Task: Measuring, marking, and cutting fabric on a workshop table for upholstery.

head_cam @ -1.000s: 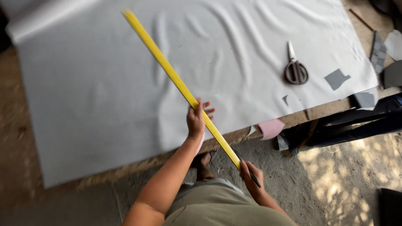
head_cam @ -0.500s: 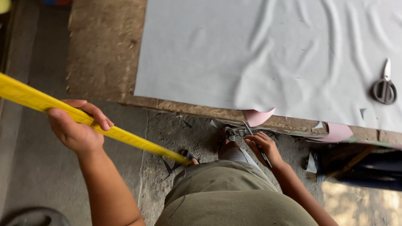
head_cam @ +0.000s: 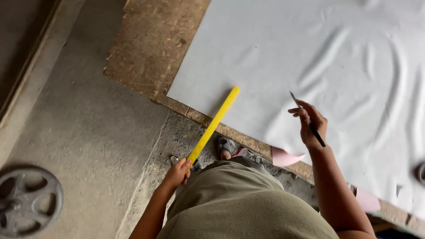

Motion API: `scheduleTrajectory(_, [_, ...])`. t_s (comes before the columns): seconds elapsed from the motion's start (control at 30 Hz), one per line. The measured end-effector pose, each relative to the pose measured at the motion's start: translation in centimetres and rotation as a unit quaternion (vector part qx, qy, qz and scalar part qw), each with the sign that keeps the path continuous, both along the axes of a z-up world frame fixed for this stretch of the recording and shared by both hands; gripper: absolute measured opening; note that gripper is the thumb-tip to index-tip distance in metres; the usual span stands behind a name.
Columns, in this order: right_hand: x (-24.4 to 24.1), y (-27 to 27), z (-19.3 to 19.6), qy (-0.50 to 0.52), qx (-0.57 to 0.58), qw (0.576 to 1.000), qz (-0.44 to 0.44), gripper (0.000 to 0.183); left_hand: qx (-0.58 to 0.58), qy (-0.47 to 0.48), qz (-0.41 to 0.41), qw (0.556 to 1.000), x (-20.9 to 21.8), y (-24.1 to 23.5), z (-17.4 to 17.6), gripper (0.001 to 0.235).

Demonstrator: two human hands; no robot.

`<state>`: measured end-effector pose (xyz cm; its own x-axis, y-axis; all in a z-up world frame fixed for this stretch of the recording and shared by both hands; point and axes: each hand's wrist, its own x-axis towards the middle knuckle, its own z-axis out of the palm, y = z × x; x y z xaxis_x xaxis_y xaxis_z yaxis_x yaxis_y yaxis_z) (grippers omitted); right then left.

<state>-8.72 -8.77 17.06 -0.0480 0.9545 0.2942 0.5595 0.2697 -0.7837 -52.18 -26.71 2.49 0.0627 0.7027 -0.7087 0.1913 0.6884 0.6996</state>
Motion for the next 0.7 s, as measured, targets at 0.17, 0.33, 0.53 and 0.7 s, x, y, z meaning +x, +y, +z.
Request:
scheduleTrajectory(0.17, [-4.4,5.7,-0.9,-0.022,0.041,0.989,0.138,0.034,-0.049,0.039,-0.009,0.998,1.3,-1.6,-3.1,0.045])
scheduleTrajectory(0.33, [-7.4,9.9,-2.9,-0.029,0.071,0.970,0.229,0.023,-0.046,0.022,0.033,0.998,2.7,-0.2,3.1,0.039])
scheduleTrajectory(0.53, [-9.9,12.7,-4.2,-0.006,0.054,0.966,0.254,0.022,-0.043,0.035,0.024,0.998,4.0,0.9,4.5,0.042])
scheduleTrajectory(0.7, [-9.5,13.5,-5.2,-0.011,0.040,0.966,0.256,0.019,-0.052,0.029,0.038,0.997,4.5,0.9,2.2,0.041])
